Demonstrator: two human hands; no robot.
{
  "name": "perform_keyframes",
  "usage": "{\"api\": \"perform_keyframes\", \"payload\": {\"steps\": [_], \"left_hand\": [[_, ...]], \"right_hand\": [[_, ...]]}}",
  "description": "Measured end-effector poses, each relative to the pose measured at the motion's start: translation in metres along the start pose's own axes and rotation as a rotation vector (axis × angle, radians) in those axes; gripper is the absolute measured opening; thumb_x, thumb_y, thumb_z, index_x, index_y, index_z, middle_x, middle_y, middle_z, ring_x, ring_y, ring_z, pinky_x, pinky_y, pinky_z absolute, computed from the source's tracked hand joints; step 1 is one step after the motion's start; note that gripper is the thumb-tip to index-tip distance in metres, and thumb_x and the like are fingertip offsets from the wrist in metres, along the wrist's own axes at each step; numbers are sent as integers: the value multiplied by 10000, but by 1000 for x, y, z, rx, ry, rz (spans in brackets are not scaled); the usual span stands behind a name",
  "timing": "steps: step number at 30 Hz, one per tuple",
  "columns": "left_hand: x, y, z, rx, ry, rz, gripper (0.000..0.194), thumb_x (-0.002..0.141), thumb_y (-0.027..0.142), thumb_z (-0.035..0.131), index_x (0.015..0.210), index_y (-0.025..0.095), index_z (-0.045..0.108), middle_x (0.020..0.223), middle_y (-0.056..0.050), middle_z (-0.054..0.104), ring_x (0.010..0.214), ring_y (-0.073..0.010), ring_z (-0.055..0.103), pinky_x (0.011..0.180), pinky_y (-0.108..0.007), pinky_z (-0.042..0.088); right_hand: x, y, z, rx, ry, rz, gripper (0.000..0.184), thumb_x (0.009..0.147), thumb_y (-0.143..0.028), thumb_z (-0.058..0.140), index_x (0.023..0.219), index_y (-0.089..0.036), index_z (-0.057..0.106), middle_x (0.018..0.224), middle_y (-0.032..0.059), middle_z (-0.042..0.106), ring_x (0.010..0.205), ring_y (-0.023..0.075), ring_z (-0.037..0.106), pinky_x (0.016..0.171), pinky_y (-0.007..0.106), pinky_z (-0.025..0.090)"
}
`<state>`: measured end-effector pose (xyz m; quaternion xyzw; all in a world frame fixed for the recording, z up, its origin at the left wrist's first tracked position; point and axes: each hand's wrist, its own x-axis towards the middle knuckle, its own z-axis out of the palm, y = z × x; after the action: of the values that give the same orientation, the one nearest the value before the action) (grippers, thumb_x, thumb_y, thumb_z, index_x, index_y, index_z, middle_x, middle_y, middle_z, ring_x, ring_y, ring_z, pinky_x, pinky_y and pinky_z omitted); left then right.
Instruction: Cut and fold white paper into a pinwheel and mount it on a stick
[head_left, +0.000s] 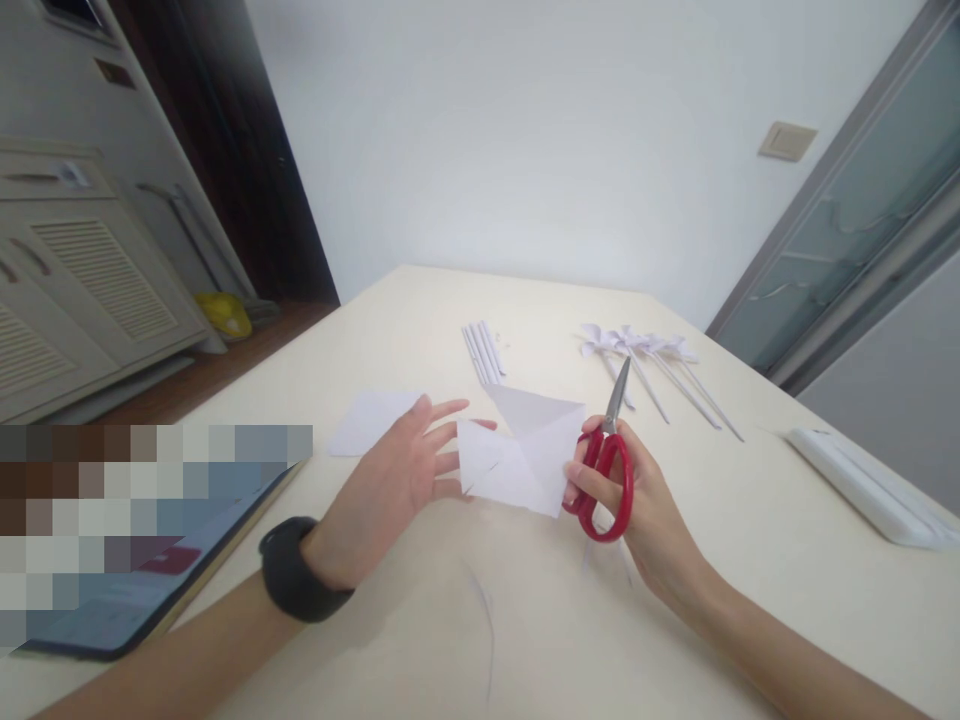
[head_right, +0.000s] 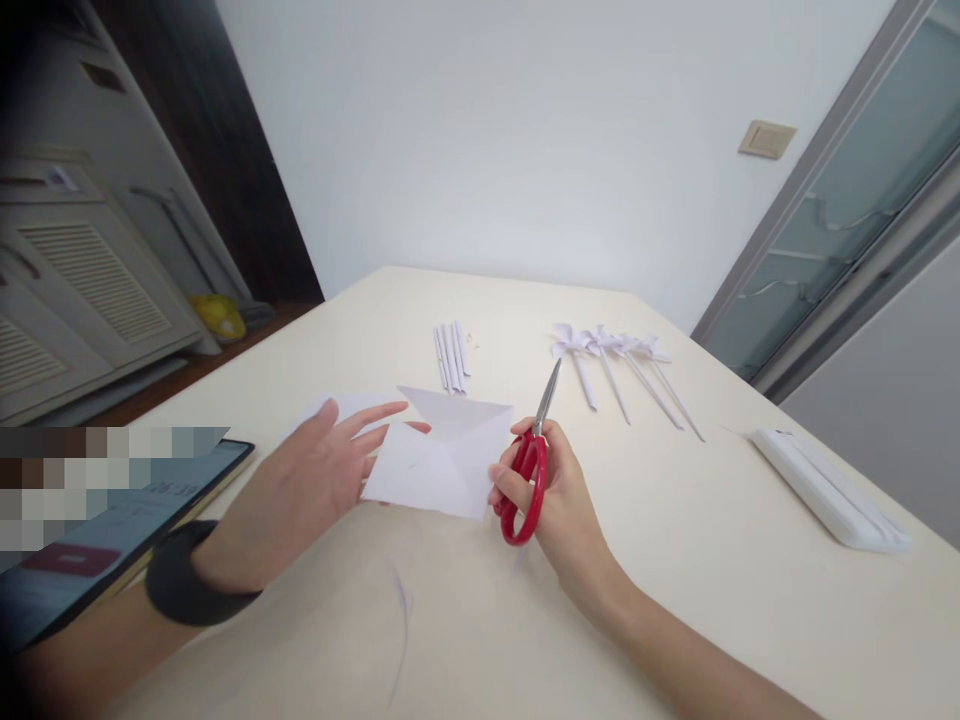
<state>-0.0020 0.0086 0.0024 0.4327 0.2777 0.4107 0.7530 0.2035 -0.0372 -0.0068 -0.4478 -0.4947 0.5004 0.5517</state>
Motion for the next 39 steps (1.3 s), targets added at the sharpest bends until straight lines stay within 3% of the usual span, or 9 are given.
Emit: {"api": "perform_keyframes", "payload": {"steps": [4,8,12,19,26,33,39], "left_hand": [[2,-11,-2,145,-11,31,435,813,411,509,1207,235,453,1131,-98,573,831,-218,589,561,-284,502],[1,-12,4,168,-73,69,656,708,288,669,1283,245,357,1226,-109,520,942,-254,572,551,-258,510],[-4,-7,10,118,-76,45,614,749,161,623,1287,259,344,1242,-84,539,1026,-248,566,781,-306,488],[-5,-8,8,174,49,-35,659,755,171,619,1315,257,282,1315,-91,486,1060,-235,561,796,-282,487],[-8,-5,11,239,15,202,616,764,124,603,1304,270,346,1232,-59,558,1070,-242,537,828,-303,459],[-10,-5,11,298,36,182,462,761,159,611,1197,244,483,1240,-50,548,1091,-255,518,878,-320,436],[-16,-5,16,314,29,221,493,672,162,695,1124,276,535,1180,-30,597,1041,-270,556,862,-351,458]], "right_hand": [[-2,0,3,4,57,-18,229,800,-242,571,962,-260,410,731,-37,482,593,128,539,556,272,477],[-4,-1,6,-11,36,-41,239,794,-226,581,955,-262,407,715,-43,487,579,127,541,542,262,468],[-6,1,6,-1,-21,-27,247,801,-197,577,968,-269,411,735,-43,500,618,124,557,578,255,474],[-7,0,6,24,-17,-40,255,800,-177,577,975,-268,416,742,-40,505,607,118,550,557,245,467],[-11,1,7,64,-46,33,170,805,-237,585,892,-225,440,693,-22,538,612,137,550,587,285,472],[-10,5,7,79,-97,85,182,812,-251,583,929,-214,448,650,-9,572,614,143,546,604,296,462],[-11,2,8,101,-82,43,176,799,-254,595,914,-213,467,663,-2,580,622,149,544,599,296,468]]}}
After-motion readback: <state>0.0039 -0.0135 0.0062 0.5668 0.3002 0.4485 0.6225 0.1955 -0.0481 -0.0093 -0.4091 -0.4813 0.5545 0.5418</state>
